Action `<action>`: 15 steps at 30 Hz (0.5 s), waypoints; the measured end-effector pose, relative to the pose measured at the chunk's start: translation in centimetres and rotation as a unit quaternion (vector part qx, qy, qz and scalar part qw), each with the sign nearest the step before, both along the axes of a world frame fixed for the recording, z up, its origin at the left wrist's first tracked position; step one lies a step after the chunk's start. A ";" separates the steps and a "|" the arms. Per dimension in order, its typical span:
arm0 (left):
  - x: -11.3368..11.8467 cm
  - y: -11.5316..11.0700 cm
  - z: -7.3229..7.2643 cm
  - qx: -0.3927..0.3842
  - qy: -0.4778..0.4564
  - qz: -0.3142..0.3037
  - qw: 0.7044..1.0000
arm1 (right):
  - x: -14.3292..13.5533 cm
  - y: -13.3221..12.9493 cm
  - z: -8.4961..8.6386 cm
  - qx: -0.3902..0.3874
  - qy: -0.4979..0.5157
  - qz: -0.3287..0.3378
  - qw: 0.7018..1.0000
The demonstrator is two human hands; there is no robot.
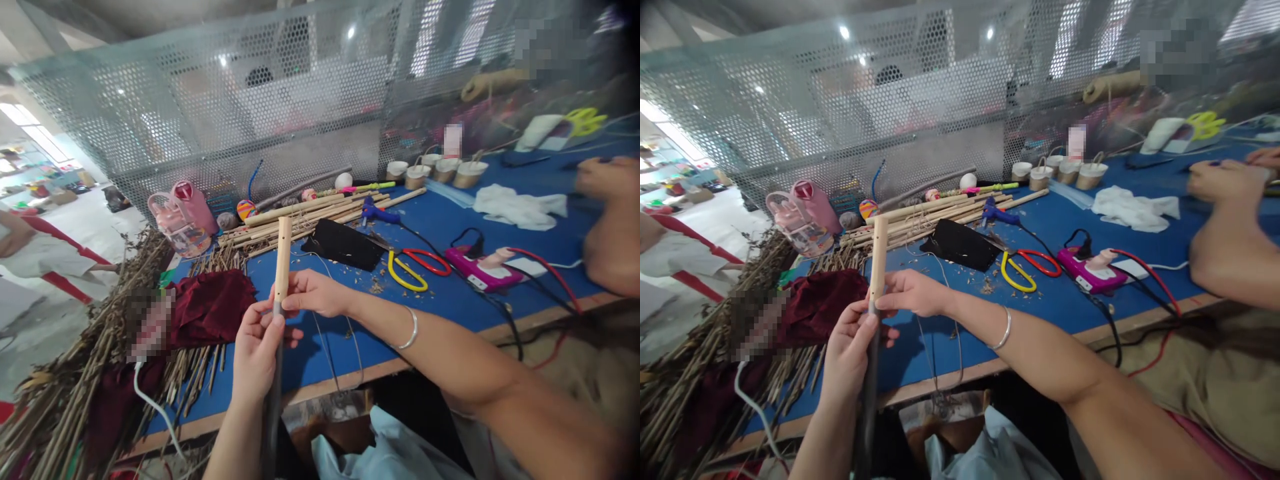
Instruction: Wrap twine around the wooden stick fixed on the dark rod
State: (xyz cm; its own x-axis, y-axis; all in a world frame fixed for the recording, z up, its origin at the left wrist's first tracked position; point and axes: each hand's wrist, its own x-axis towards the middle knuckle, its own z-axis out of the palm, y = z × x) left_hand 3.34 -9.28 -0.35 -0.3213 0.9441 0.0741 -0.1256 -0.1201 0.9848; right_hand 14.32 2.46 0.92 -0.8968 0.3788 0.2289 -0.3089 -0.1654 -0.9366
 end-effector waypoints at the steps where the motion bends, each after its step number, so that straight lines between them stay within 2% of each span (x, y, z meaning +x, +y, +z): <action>1: 0.2 -0.1 -0.1 0.010 0.036 0.043 0.998 | -0.1 -0.1 0.0 0.000 -0.002 -0.017 1.000; 3: 0.6 -0.5 -0.4 0.034 0.120 0.131 0.984 | -0.1 -0.3 0.1 0.004 -0.010 -0.041 0.999; 5: 0.7 -0.8 -0.4 0.045 0.159 0.159 0.973 | -0.1 -0.3 0.1 0.012 -0.020 -0.046 0.999; 7: 0.4 -0.8 -0.3 0.032 0.116 0.123 0.985 | 0.1 -0.2 0.1 0.016 -0.030 -0.039 0.999; 9: -0.1 -0.7 0.0 -0.002 0.027 0.048 0.998 | 0.3 -0.2 0.1 0.014 -0.035 -0.022 0.999; 12: -0.7 -0.4 0.4 -0.044 -0.067 -0.075 0.994 | 0.4 -0.3 0.2 0.003 -0.031 0.010 0.999; 13: -0.6 -0.4 0.4 -0.046 -0.070 -0.085 0.993 | 0.4 -0.4 0.2 0.002 -0.028 0.011 1.000; 15: -0.3 -0.6 0.3 -0.029 -0.018 -0.031 0.999 | 0.3 -0.5 0.3 0.006 -0.022 -0.004 1.000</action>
State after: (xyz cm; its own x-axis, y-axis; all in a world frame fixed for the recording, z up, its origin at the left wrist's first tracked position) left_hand 3.08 -9.90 -0.03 -0.2632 0.9647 0.0089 -0.1660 -0.0543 0.9846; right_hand 14.57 1.91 1.17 -0.9027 0.3842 0.1935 -0.2684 -0.1513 -0.9514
